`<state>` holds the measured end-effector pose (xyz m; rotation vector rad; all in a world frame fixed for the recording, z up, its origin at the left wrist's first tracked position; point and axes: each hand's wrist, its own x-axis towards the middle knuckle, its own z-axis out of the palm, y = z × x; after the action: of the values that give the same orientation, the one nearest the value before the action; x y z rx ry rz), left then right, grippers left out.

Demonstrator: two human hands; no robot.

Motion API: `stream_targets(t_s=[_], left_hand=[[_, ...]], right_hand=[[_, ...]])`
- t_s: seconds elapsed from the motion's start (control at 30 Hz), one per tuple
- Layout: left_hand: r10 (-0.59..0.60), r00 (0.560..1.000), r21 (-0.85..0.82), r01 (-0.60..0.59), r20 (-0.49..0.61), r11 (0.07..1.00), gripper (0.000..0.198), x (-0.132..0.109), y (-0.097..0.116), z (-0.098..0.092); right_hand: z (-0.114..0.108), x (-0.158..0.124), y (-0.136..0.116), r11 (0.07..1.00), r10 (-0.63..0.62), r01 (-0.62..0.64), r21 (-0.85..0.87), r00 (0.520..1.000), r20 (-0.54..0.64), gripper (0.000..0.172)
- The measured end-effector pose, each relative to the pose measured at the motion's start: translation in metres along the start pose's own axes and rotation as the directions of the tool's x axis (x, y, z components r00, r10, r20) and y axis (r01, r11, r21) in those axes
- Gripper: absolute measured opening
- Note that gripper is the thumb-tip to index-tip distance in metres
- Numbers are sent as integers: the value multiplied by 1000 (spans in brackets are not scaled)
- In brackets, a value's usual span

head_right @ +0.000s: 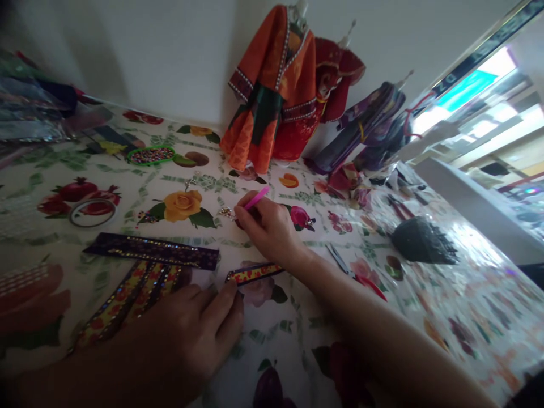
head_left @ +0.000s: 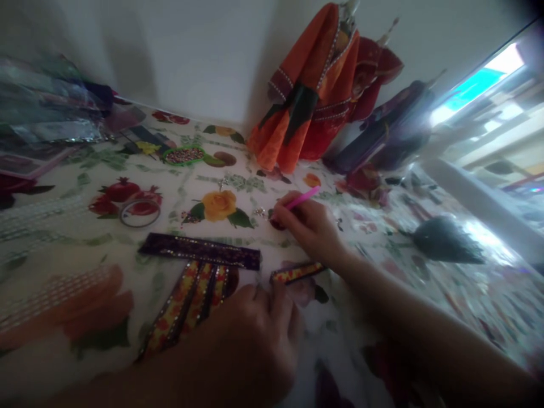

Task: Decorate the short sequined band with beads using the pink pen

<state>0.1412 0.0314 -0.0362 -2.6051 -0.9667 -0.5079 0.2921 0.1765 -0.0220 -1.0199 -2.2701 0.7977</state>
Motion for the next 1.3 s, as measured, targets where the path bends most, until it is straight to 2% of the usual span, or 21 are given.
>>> stream_targets(t_s=[0.43,0.63,0.9,1.1,1.2,1.3], left_hand=[[-7,999,-5,7,-38,1000,25,0,1,1],[-18,1000,-9,18,-3,1000,26,0,2,2],[-7,1000,4,7,0,1000,25,0,1,-3],[-9,1000,4,9,19,1000,26,-1,1,-2],[-4,1000,-12,4,28,1000,26,-1,2,0],[-44,999,-10,44,16,999,25,-1,4,1]], right_hand=[[2,-1,-2,984,-8,2,-179,999,-36,22],[3,-2,-4,976,-26,16,-218,999,-44,22],[3,-3,-3,989,7,-14,-149,999,-45,22],[0,-4,-7,1000,0,1,10,999,-41,21],[-6,-16,-18,999,15,-14,29,998,-58,18],[-13,-38,-30,1000,19,-20,-21,997,-75,12]])
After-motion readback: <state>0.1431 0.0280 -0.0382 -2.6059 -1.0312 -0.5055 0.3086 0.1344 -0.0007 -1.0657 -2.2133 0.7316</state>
